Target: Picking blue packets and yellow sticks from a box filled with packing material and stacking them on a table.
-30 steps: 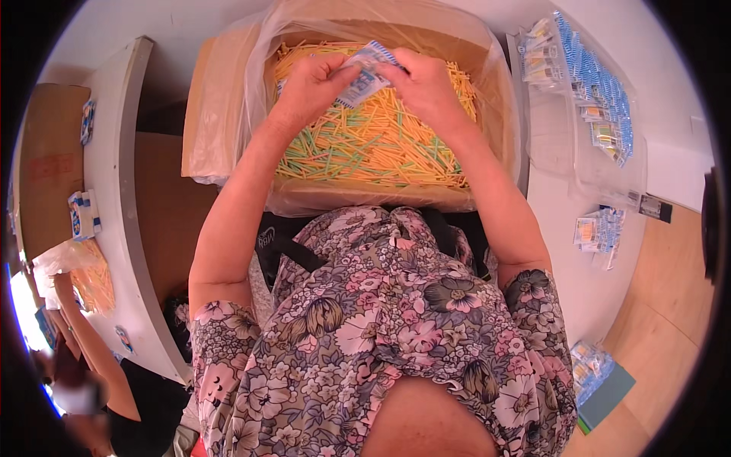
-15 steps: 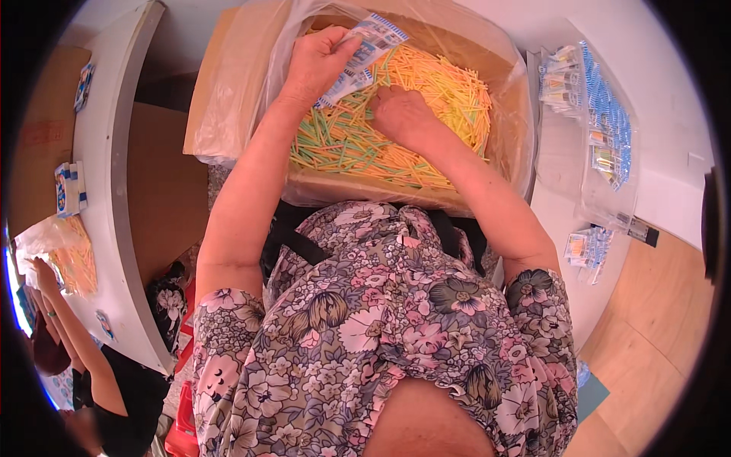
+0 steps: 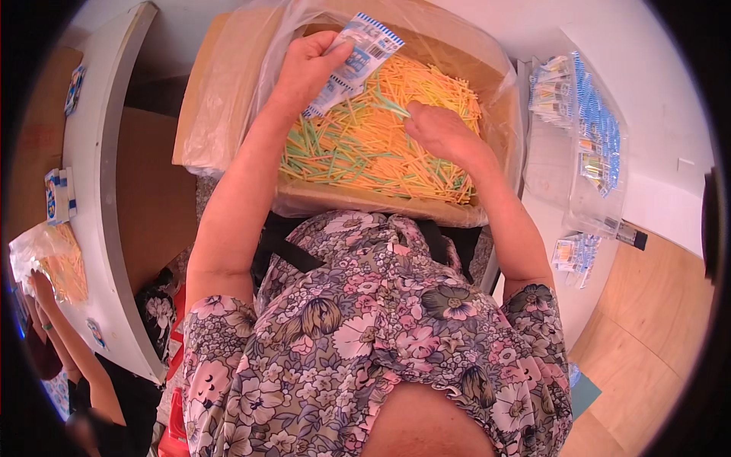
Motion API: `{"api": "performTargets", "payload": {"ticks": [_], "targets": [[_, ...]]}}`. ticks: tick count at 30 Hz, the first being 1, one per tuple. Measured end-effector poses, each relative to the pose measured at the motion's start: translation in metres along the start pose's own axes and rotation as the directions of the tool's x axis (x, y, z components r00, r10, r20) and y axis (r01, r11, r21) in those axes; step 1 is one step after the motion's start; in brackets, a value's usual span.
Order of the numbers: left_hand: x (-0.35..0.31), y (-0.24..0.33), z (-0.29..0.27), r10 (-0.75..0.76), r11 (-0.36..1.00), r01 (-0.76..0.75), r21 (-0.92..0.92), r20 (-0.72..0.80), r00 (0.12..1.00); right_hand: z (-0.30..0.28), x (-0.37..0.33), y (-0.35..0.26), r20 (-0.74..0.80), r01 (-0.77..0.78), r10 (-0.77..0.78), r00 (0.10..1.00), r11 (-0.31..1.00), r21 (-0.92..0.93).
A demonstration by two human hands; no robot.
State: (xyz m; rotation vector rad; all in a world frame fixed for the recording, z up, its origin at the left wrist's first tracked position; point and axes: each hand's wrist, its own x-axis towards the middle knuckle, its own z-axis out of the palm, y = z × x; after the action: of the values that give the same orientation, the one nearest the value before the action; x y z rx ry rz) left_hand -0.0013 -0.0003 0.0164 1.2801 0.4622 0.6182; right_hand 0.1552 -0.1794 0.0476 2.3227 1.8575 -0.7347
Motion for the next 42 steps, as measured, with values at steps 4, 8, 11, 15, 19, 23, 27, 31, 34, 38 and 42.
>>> {"api": "performTargets", "payload": {"ticks": [4,8,11,15,19,23,27,31,34,38,42], "targets": [[0.003,0.006,0.003,-0.034,0.999,0.034,-0.022,0.031,0.999,0.021,0.015,0.04,0.036,-0.038,0.019,0.999,0.752,0.658],[0.001,0.006,0.003,-0.045,0.999,0.045,-0.012,0.001,0.999,0.019,0.041,0.05,0.238,-0.249,0.098,0.966,0.129,0.96],[0.001,0.004,0.001,-0.058,0.998,0.058,-0.01,-0.018,0.998,0.019,0.065,0.038,0.174,-0.131,0.318,0.932,-0.15,0.98],[0.002,0.005,0.004,-0.086,0.996,0.086,-0.001,-0.054,0.995,0.032,0.091,0.042,0.131,0.001,0.337,0.932,-0.363,0.932],[0.003,0.008,0.006,-0.094,0.995,0.094,-0.021,-0.035,0.995,0.033,0.099,0.048,0.135,0.02,0.338,0.931,-0.418,0.908],[0.0,0.014,0.004,-0.134,0.991,0.136,-0.02,0.065,0.989,0.011,0.068,0.032,0.22,-0.129,0.224,0.949,-0.358,0.925],[-0.008,0.007,0.007,-0.308,0.951,0.268,0.153,0.414,0.857,0.006,0.048,0.012,0.0,0.114,0.27,0.963,-0.405,0.907],[-0.012,0.003,0.018,-0.336,0.942,0.234,0.242,0.616,0.713,0.014,0.042,-0.019,-0.217,0.332,0.352,0.91,-0.309,0.891],[-0.012,-0.003,0.022,-0.3,0.952,0.183,0.244,0.644,0.704,0.019,0.038,-0.038,-0.261,0.374,0.361,0.895,-0.291,0.88],[-0.013,-0.013,0.024,-0.142,0.99,0.1,0.102,0.643,0.753,0.024,0.032,-0.044,-0.252,0.326,0.303,0.919,-0.225,0.918],[-0.009,-0.019,0.021,-0.145,0.986,0.063,0.151,0.621,0.77,0.022,0.025,-0.049,-0.241,0.348,0.289,0.926,-0.415,0.841]]}}
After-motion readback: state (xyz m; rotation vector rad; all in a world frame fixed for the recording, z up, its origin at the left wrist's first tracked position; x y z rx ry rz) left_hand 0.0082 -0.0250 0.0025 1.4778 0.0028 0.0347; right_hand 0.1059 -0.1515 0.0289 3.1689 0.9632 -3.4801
